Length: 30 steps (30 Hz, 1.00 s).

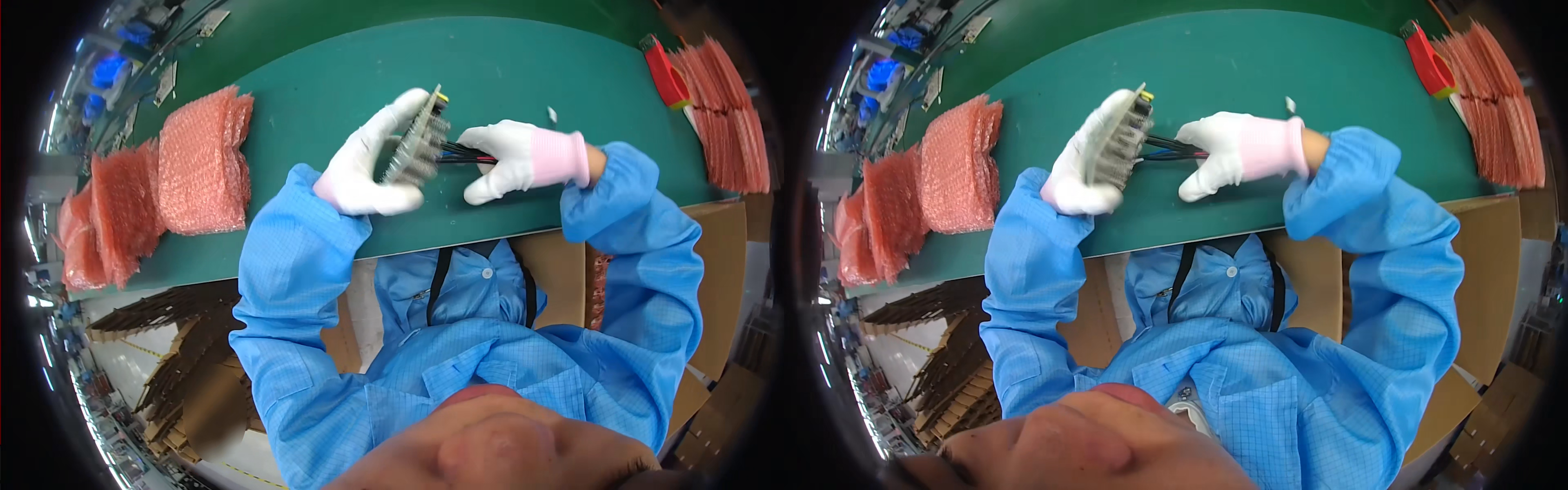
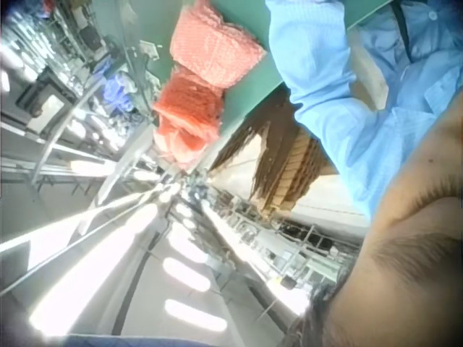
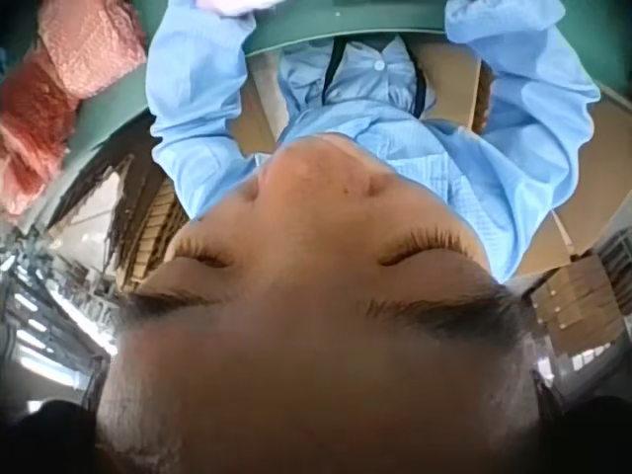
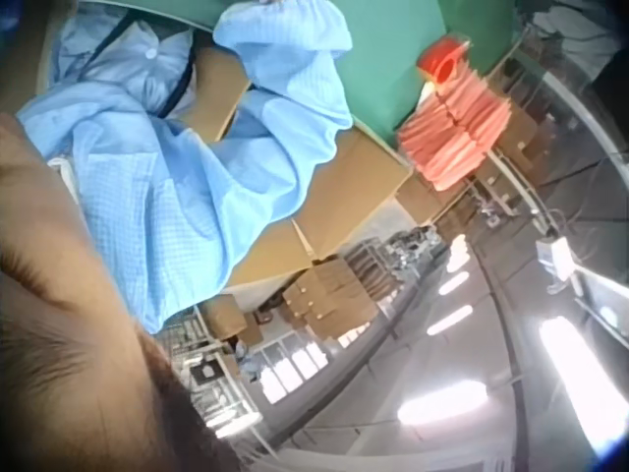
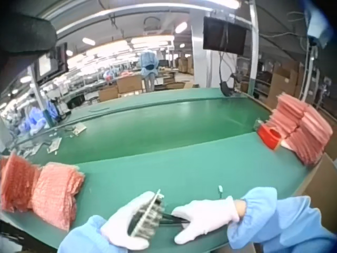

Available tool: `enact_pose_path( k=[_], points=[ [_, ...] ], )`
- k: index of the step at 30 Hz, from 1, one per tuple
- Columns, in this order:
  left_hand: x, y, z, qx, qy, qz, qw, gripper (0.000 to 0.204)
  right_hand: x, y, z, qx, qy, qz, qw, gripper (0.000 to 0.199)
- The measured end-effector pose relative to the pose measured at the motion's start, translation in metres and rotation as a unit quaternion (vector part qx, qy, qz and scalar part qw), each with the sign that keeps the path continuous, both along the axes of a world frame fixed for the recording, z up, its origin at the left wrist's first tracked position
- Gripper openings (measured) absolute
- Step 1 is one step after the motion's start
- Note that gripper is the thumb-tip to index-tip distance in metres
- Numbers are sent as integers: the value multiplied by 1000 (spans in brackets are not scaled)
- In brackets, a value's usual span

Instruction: Packing electronic circuit boards into protective bubble wrap and placing them into a cardboard shipping box.

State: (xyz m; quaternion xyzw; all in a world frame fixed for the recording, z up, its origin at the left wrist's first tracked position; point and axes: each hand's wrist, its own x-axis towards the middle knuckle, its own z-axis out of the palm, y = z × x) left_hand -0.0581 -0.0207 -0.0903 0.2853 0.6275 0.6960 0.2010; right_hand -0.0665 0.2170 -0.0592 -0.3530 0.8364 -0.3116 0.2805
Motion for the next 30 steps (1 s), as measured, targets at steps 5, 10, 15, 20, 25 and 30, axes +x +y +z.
enact_pose_path(
  k=[5, 10, 15, 20, 25, 30],
  points=[
    [8, 21, 26, -280, 433, 47, 856, 87, 16, 21, 22, -104, -325, -138, 930, 64],
    [14, 40, 46, -393, 549, 20, 738, 88, 33, 28, 18, -117, -211, -210, 947, 44],
    [29, 38, 56, -334, 545, 72, 766, 89, 45, 31, 21, -146, -173, -239, 944, 45],
    [40, 30, 53, -305, 594, 84, 740, 86, 51, 31, 25, -130, -68, -200, 969, 41],
    [46, 29, 53, -296, 584, 87, 751, 83, 51, 33, 17, -95, 61, -141, 984, 48],
    [49, 29, 55, -332, 578, 77, 741, 84, 54, 31, 14, -39, 127, -130, 983, 48]
  ],
)
